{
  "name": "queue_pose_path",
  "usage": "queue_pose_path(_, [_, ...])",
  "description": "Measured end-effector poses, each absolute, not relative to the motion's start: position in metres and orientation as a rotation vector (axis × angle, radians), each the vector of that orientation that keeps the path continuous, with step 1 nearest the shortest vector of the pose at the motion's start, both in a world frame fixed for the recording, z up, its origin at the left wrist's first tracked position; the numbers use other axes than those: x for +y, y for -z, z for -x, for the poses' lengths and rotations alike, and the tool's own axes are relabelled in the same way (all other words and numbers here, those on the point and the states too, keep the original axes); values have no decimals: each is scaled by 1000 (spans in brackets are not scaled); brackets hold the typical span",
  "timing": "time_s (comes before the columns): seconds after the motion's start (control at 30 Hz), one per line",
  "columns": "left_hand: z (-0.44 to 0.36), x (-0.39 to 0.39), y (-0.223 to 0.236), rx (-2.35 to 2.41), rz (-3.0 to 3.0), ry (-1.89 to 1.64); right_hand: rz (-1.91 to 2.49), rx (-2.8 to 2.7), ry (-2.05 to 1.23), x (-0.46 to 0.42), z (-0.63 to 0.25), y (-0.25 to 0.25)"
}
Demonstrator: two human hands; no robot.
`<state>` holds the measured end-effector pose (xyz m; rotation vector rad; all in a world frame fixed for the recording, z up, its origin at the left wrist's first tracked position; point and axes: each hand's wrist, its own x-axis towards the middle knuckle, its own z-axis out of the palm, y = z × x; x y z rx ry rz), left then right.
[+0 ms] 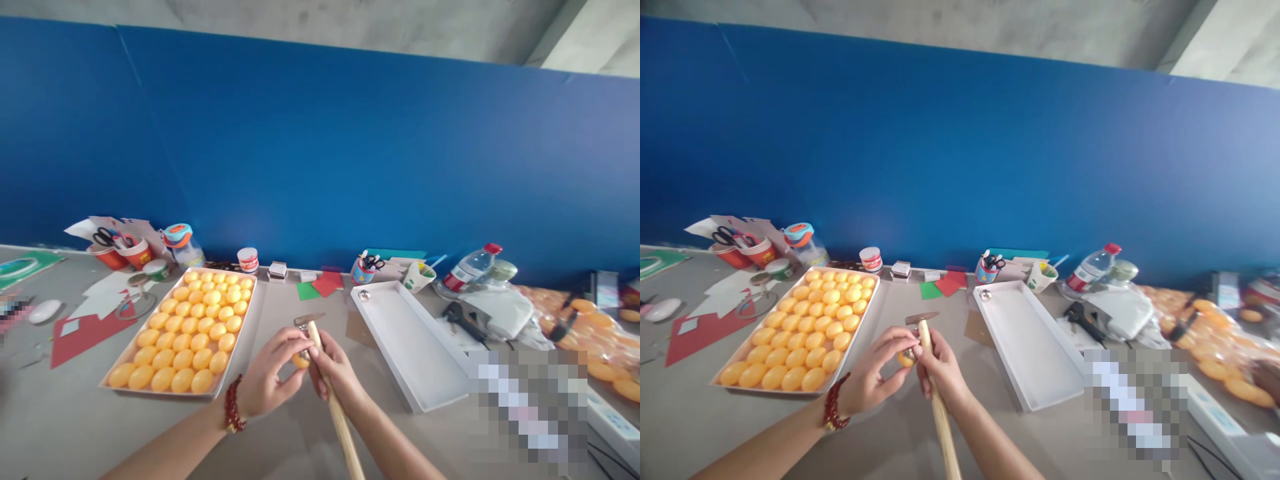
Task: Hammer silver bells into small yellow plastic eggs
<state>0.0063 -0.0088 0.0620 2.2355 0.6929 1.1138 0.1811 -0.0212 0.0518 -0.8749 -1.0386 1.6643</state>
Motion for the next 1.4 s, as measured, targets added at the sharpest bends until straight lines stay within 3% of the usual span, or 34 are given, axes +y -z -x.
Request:
queue_pose_path(0.5, [-13, -9, -7, 807, -1923, -1216, 988, -1026, -1664, -20, -176, -15])
queue_pose_path(1.07, [-13, -16, -9, 746, -1704, -1212, 966, -1001, -1712, -23, -179, -17])
queue_pose_path(1.4, [-9, -9, -5, 707, -1871, -1250, 1037, -1021, -1622, -25, -179, -15])
